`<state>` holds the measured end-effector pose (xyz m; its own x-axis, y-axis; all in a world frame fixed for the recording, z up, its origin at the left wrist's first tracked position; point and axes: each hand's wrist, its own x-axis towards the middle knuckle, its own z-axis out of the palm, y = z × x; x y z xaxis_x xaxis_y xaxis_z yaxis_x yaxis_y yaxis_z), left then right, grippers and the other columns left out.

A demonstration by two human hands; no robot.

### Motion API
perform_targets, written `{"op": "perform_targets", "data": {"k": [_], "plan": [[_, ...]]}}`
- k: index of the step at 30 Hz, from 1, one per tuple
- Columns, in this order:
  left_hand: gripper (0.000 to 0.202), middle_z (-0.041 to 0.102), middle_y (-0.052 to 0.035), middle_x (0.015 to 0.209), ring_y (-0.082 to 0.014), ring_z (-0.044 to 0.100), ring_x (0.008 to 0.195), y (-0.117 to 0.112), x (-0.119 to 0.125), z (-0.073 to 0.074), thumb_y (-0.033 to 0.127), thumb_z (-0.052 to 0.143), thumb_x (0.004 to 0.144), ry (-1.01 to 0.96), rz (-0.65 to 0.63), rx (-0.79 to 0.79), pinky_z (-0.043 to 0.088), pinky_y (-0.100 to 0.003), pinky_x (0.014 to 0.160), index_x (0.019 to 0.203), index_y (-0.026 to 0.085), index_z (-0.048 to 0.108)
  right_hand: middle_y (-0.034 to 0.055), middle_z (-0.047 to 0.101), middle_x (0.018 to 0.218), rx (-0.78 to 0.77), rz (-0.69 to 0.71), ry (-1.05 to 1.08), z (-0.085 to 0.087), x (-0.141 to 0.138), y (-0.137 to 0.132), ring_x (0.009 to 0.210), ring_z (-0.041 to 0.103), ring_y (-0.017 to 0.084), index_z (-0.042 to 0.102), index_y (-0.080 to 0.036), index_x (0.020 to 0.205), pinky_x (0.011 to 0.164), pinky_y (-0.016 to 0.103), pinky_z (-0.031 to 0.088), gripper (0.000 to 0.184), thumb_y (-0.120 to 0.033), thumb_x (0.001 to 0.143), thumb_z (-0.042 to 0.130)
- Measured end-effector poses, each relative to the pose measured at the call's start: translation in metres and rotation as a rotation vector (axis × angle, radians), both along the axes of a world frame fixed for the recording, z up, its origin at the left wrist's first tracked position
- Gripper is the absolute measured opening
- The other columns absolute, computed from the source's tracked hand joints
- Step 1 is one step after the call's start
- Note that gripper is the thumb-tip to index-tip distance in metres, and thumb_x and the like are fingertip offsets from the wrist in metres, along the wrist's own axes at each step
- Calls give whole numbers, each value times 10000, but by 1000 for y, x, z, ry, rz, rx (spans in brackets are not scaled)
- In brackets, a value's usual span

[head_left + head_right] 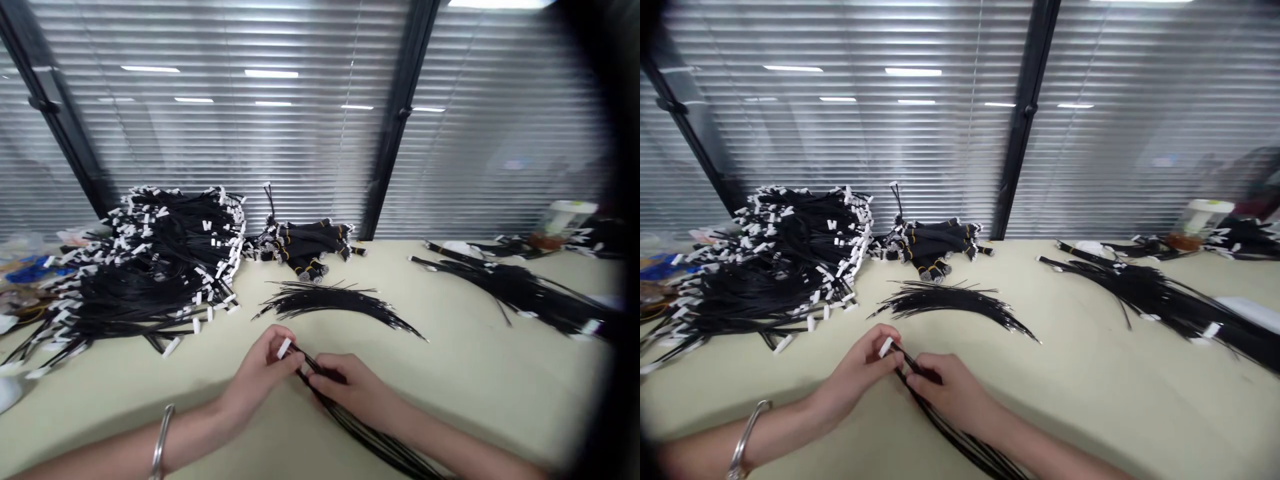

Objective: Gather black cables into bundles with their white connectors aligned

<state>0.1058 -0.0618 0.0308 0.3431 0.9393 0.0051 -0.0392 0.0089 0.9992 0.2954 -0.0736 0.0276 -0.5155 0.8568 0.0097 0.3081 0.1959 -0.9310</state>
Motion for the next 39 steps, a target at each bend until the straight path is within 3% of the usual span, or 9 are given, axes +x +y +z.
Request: {"op": "perform_targets", "data": {"k": [3, 5, 10, 15, 18, 23, 29, 35, 39], "plan": [[197, 566, -13, 793, -159, 550, 845, -5, 6, 2, 315, 572, 838, -230, 22, -195, 444, -304, 818, 967, 198, 478, -2, 516, 609, -68, -51, 37, -5, -1, 5, 546, 444, 104, 532, -146, 693, 506, 222, 330, 375, -453, 885, 432], [205, 551, -3, 762, -146, 553, 800, -8, 7, 3, 322, 545, 858, -254, 39, -242, 455, -288, 774, 1002, 209, 453, 0, 532, 606, -119, -36, 52, -8, 4, 13, 507, 440, 98, 566, -146, 754, 482, 219, 334, 366, -451, 890, 415], [185, 473, 54, 719, -57, 417, 500, -7, 4, -1, 351, 565, 841, -45, 106, -76, 350, -188, 486, 913, 234, 442, -17, 550, 532, -79, 62, -9, 3, 26, 32, 484, 402, 93, 612, -155, 844, 488, 214, 298, 256, -388, 860, 505], [229, 433, 69, 566, -66, 402, 451, -5, 1, -3, 389, 582, 819, 149, -9, -30, 309, -194, 459, 821, 190, 469, 14, 633, 673, 85, 17, -11, 26, 41, 45, 632, 526, 119, 579, -166, 823, 599, 235, 371, 169, -329, 846, 540], [188, 543, 30, 672, -71, 472, 505, -10, 2, 1, 355, 556, 840, 176, -106, -39, 354, -204, 514, 861, 178, 496, 25, 625, 699, 140, -49, 55, 29, 39, 51, 686, 559, 140, 604, -162, 772, 656, 262, 408, 181, -336, 818, 579], [132, 607, -67, 1064, -67, 535, 579, -19, 3, 3, 281, 561, 838, 127, -280, -87, 405, -225, 579, 873, 174, 494, 10, 584, 693, 105, -84, 249, 16, 28, 49, 666, 557, 129, 583, -154, 783, 644, 255, 413, 208, -360, 809, 601], [460, 609, -50, 1035, -86, 582, 572, -23, 4, -3, 236, 585, 824, 25, -326, -142, 440, -268, 617, 1180, 300, 301, -3, 558, 679, -65, -122, 408, -2, 23, 42, 639, 536, 117, 569, -153, 805, 635, 245, 388, 252, -395, 780, 637], [175, 586, 7, 643, -113, 571, 604, -21, 4, -1, 254, 633, 786, 164, -446, -131, 399, -227, 593, 938, 174, 599, -2, 562, 695, -149, -81, 406, -10, 22, 43, 633, 529, 108, 568, -152, 823, 632, 235, 379, 303, -436, 756, 652], [308, 629, -46, 903, -84, 506, 633, -20, 5, 3, 269, 721, 700, 173, -471, -152, 392, -212, 585, 984, 191, 634, -3, 551, 725, -186, -64, 414, -10, 23, 43, 651, 532, 107, 569, -152, 828, 637, 234, 380, 315, -439, 742, 665]]}}
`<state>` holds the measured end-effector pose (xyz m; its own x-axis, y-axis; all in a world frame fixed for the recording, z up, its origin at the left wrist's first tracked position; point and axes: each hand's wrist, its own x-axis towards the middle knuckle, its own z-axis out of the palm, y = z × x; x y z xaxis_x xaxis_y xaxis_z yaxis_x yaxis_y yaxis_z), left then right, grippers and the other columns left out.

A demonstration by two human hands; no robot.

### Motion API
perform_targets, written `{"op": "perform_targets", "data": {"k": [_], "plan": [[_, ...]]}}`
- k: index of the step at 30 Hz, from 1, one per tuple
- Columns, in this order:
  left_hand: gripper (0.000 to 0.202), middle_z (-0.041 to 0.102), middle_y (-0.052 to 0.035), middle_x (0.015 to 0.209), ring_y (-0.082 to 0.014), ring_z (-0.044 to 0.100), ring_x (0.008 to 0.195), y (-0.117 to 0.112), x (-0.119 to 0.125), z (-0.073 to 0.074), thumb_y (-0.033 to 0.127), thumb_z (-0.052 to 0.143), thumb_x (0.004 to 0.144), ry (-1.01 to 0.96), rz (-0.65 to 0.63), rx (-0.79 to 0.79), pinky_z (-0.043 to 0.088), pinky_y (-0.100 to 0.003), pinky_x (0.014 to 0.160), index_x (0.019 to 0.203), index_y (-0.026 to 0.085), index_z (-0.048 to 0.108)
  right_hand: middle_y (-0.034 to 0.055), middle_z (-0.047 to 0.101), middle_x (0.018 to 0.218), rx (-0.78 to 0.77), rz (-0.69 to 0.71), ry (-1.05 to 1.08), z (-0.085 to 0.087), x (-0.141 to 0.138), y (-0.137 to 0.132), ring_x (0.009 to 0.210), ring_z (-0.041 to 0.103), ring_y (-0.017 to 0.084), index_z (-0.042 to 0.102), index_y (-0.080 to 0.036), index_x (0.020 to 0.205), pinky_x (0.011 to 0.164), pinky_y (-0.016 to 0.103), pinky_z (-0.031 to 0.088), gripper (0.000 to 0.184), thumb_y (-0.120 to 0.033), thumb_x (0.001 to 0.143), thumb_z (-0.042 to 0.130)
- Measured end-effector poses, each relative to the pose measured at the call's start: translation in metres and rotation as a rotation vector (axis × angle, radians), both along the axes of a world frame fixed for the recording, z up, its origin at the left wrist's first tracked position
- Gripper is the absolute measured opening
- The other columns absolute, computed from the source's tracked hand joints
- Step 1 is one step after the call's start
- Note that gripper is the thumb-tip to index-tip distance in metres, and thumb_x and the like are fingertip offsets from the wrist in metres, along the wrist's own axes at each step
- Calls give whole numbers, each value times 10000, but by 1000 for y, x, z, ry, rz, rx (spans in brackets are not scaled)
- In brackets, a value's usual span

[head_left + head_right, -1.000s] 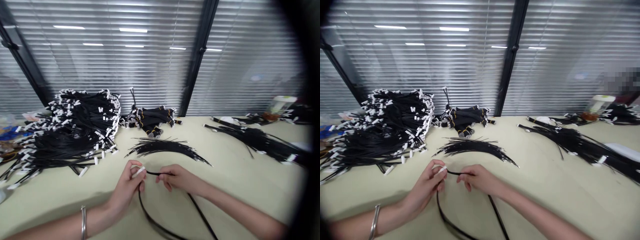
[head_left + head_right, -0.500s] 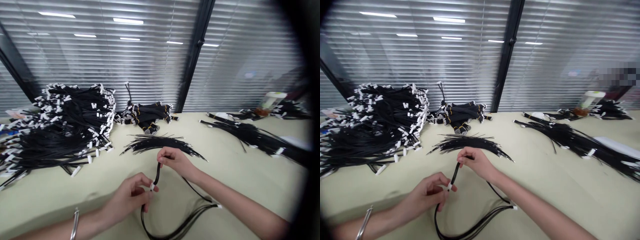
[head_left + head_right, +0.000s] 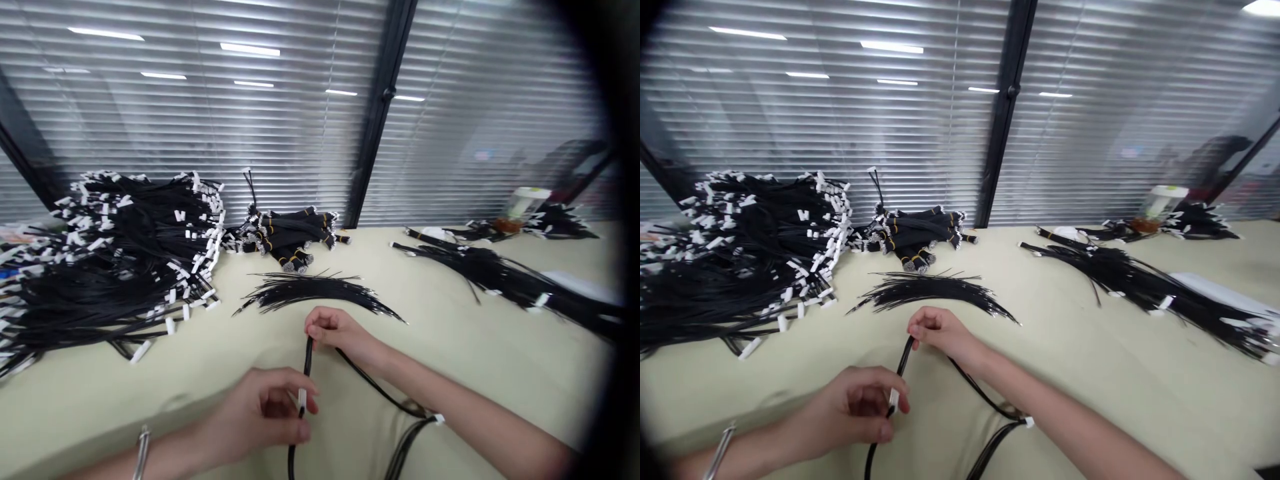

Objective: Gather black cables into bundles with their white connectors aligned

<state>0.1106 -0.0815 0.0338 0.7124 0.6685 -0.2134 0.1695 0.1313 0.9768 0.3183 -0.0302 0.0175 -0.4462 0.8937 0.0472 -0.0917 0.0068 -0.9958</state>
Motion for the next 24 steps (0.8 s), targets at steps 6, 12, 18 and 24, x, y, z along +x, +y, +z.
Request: {"op": "perform_targets", "data": {"k": [6, 12, 18, 24], "plan": [[474, 624, -32, 1005, -93, 519, 713, -5, -1, 4, 243, 765, 641, 36, -40, -32, 443, -240, 681, 1085, 249, 598, -4, 556, 737, -19, 39, -10, 1, 1, 0, 641, 518, 91, 575, -153, 868, 595, 215, 352, 308, -429, 757, 655], [659, 626, -6, 924, -97, 541, 708, -2, -2, 1, 196, 782, 614, -14, -26, -48, 445, -259, 686, 1183, 270, 458, 6, 562, 739, -2, 53, -77, 1, 5, 0, 614, 467, 81, 572, -153, 915, 521, 195, 301, 325, -439, 774, 634], [686, 629, -15, 924, -99, 571, 714, 2, -2, 0, 123, 759, 616, -37, -51, -91, 462, -271, 703, 1193, 251, 410, 10, 545, 730, 86, 26, -176, -4, 5, 0, 605, 460, 81, 565, -140, 942, 522, 195, 343, 345, -453, 799, 593], [677, 634, -37, 912, -132, 614, 743, 3, -1, -1, 112, 755, 623, -82, -5, -136, 476, -285, 694, 1179, 219, 385, 42, 625, 833, 263, -32, -396, -2, 7, 5, 746, 573, 137, 599, -152, 902, 661, 245, 443, 282, -417, 845, 522]]}}
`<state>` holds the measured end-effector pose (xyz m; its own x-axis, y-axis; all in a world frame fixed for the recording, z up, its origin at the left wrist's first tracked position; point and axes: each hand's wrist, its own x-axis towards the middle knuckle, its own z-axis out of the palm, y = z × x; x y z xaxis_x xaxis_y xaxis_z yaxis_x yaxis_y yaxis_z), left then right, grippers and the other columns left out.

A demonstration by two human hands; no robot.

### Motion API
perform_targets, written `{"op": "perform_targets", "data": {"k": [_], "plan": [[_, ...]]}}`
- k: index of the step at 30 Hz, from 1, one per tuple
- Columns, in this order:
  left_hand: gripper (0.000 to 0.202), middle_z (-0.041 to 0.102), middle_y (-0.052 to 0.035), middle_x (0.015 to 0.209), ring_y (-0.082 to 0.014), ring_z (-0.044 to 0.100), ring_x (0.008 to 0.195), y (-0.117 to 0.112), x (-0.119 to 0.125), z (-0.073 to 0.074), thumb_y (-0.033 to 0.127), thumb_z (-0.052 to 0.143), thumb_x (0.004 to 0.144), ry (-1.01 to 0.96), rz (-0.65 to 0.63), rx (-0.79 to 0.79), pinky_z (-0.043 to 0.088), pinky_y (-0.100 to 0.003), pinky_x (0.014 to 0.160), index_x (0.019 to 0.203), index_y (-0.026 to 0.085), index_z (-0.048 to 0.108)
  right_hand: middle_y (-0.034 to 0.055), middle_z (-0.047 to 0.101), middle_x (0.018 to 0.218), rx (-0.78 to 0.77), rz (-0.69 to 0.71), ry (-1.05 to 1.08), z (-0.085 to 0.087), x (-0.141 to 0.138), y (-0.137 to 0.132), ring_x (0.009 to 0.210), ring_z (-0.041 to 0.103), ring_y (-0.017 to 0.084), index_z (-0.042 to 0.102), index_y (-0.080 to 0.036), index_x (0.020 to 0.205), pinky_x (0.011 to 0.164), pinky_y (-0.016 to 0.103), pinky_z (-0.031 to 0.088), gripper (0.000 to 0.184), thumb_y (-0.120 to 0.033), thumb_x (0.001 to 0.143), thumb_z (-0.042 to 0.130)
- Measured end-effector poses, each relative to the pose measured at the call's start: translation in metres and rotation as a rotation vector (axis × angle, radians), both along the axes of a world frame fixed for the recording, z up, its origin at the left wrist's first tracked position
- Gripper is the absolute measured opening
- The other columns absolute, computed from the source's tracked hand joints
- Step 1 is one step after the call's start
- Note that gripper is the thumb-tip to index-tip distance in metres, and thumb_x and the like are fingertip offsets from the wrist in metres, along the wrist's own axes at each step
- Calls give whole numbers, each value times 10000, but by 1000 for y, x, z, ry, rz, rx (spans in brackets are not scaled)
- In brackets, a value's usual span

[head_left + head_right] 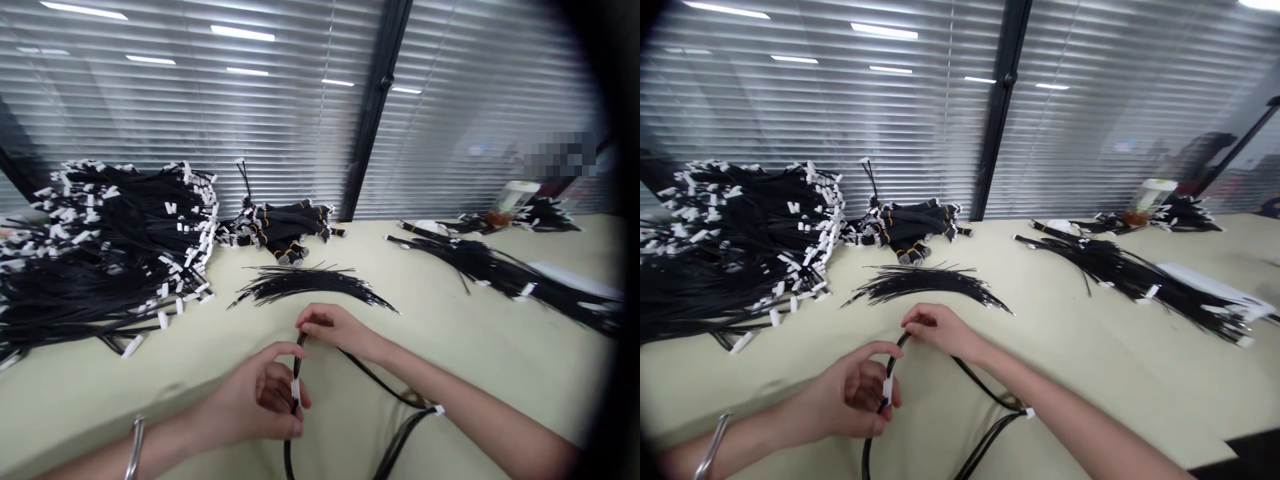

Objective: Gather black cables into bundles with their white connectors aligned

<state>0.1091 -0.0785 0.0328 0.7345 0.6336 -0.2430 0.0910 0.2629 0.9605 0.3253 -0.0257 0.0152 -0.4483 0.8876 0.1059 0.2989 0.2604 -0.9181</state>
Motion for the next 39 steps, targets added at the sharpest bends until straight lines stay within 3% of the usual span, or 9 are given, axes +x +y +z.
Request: {"op": "perform_targets", "data": {"k": [6, 10, 17, 23, 29, 35, 39], "plan": [[671, 645, -46, 908, -136, 621, 749, 3, 1, -2, 119, 760, 626, 5, 13, 10, 479, -272, 687, 1183, 212, 398, 95, 594, 999, 284, -331, -400, 9, 68, 30, 939, 532, 221, 612, -171, 942, 842, 343, 374, 211, -310, 858, 477], [660, 646, -45, 912, -131, 621, 743, 3, -1, -3, 127, 758, 633, 1, 17, 11, 481, -264, 684, 1185, 214, 406, 95, 601, 899, 359, -397, -661, 7, 105, 40, 828, 552, 219, 640, -167, 859, 752, 311, 384, 156, -279, 778, 569], [667, 652, -49, 906, -127, 613, 749, 4, 0, -1, 125, 765, 616, 8, 39, -12, 484, -259, 691, 1184, 211, 425, 32, 591, 770, 450, -423, -863, 4, 101, 39, 733, 540, 166, 598, -201, 764, 645, 249, 351, 111, -173, 795, 496], [667, 657, -57, 894, -132, 611, 743, 4, 2, -2, 124, 779, 600, -6, 74, -33, 488, -263, 682, 1171, 202, 444, 82, 562, 814, 533, -522, -941, 9, 105, 35, 695, 516, 178, 536, -159, 828, 595, 265, 312, 155, -86, 804, 402], [640, 652, -65, 911, -154, 620, 786, 3, 0, 0, 101, 760, 625, -44, 118, -63, 498, -307, 727, 1175, 202, 446, 33, 562, 870, 545, -517, -910, 7, 131, 46, 695, 535, 127, 531, -191, 985, 618, 210, 345, 497, 78, 611, 346], [637, 656, -73, 912, -157, 617, 788, 3, 1, 3, 107, 756, 633, -32, 123, -61, 499, -317, 730, 1180, 194, 441, 90, 598, 866, 543, -599, -878, 1, 155, 52, 777, 563, 190, 615, -150, 880, 699, 264, 387, 340, 8, 686, 384], [628, 655, -72, 907, -154, 614, 783, 3, 2, 7, 95, 749, 631, -19, 116, -61, 494, -319, 738, 1173, 180, 445, 130, 598, 1002, 603, -580, -819, 0, 138, 51, 934, 554, 236, 616, -142, 996, 826, 335, 396, 300, -83, 791, 406]]}}
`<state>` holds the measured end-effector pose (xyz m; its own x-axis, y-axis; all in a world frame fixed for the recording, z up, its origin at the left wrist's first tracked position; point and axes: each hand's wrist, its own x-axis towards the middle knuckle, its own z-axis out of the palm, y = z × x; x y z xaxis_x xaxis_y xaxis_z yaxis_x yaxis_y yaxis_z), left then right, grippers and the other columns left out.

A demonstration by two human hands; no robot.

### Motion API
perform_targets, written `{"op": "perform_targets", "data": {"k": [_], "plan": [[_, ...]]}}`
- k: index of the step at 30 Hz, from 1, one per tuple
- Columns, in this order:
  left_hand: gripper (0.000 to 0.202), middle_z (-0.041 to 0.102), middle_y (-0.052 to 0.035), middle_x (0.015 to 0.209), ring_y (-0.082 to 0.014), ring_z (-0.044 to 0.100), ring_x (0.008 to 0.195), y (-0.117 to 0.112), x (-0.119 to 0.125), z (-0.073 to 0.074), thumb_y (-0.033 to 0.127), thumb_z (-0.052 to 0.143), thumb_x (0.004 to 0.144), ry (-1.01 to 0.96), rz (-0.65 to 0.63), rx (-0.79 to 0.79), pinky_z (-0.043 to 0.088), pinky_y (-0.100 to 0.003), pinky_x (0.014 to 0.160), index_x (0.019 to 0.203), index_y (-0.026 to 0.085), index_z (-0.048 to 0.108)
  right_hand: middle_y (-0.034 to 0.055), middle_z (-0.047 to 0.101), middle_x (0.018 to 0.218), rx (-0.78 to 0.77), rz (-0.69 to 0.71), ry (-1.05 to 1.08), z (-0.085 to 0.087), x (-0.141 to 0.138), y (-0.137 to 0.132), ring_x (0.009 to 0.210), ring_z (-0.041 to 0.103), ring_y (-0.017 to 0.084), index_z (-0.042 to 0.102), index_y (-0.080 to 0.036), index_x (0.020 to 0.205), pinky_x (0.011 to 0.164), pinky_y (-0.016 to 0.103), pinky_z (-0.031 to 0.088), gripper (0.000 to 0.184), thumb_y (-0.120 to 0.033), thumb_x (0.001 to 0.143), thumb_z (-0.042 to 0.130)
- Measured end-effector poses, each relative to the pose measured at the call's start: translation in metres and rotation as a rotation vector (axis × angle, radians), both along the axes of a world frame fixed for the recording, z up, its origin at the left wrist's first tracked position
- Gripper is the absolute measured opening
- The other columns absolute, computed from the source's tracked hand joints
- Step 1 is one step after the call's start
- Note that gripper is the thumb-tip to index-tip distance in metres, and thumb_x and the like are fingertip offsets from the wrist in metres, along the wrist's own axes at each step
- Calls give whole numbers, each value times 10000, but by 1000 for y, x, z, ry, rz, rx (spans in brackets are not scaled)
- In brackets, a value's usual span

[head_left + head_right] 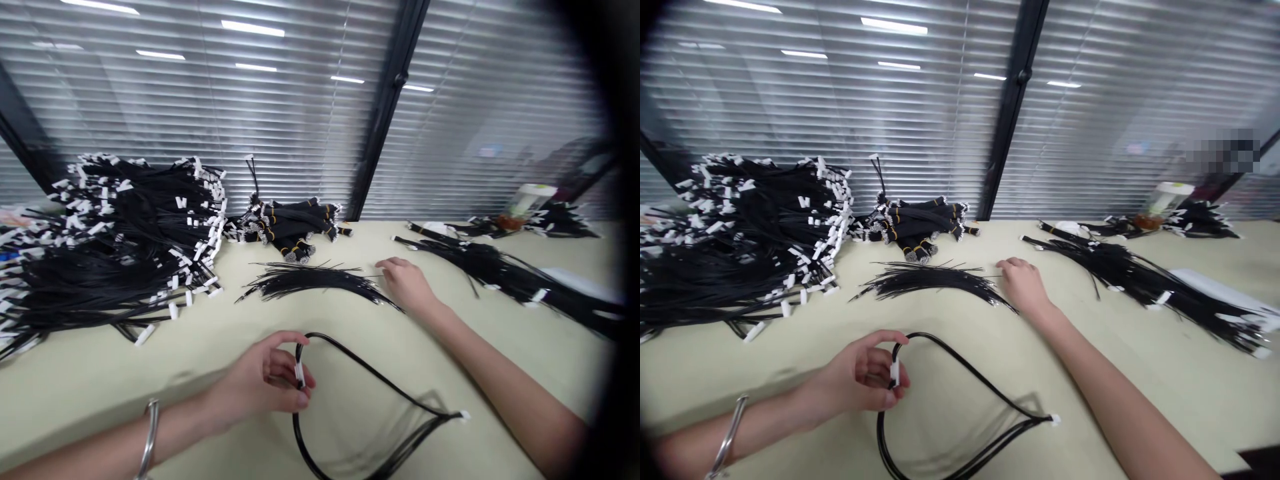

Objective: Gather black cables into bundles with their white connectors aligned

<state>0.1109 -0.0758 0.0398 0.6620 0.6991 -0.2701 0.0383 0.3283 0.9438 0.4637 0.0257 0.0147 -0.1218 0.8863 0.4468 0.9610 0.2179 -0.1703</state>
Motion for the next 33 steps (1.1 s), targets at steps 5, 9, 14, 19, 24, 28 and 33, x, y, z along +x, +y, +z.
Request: {"op": "perform_targets", "data": {"k": [5, 9, 14, 19, 24, 28, 33], "plan": [[629, 660, -61, 878, -151, 614, 771, 1, 1, -3, 105, 756, 622, -13, 16, 3, 491, -298, 711, 1167, 182, 450, 74, 516, 1221, 15, 268, 8, -1, -57, -5, 1108, 488, 187, 549, -217, 1169, 957, 338, 364, 332, -182, 880, 389], [634, 666, -63, 877, -139, 616, 752, 0, 1, -7, 110, 761, 622, -29, 13, -10, 489, -282, 696, 1169, 180, 447, 47, 571, 1144, -36, 499, -29, -3, -86, -16, 1065, 512, 183, 618, -239, 1050, 964, 372, 356, 247, -184, 849, 485], [646, 663, -58, 878, -130, 616, 749, -1, 1, -6, 112, 770, 617, -30, 22, -19, 488, -277, 710, 1175, 179, 451, 52, 610, 887, -39, 547, 22, 3, -89, -20, 873, 552, 168, 609, -185, 895, 821, 335, 426, 130, -202, 877, 481], [651, 648, -38, 846, -143, 616, 750, -1, 3, -6, 142, 780, 609, 6, 56, 10, 497, -306, 726, 1172, 185, 457, 40, 577, 867, 76, 437, 239, 55, -104, -57, 736, 528, 129, 520, -183, 929, 658, 253, 427, 130, -200, 923, 391], [669, 640, -34, 812, -171, 621, 758, -1, 5, -12, 184, 788, 600, 64, 89, 97, 502, -327, 720, 1180, 179, 455, 11, 586, 801, 39, 563, 272, 66, -145, -116, 670, 521, 113, 502, -208, 1003, 594, 216, 411, 135, -154, 896, 442], [664, 592, 11, 758, -151, 614, 716, -1, 4, -14, 174, 797, 570, 85, 115, 120, 497, -290, 691, 1160, 189, 492, 25, 584, 759, -16, 790, 107, 23, -162, -126, 691, 494, 143, 514, -170, 925, 660, 267, 413, 135, -81, 870, 429], [687, 606, 9, 757, -148, 609, 692, -2, 1, -12, 216, 803, 561, 131, 78, 137, 497, -295, 681, 1172, 202, 490, 22, 569, 757, 63, 720, 205, 10, -164, -121, 701, 471, 140, 507, -167, 858, 687, 287, 390, 71, -105, 851, 475]]}}
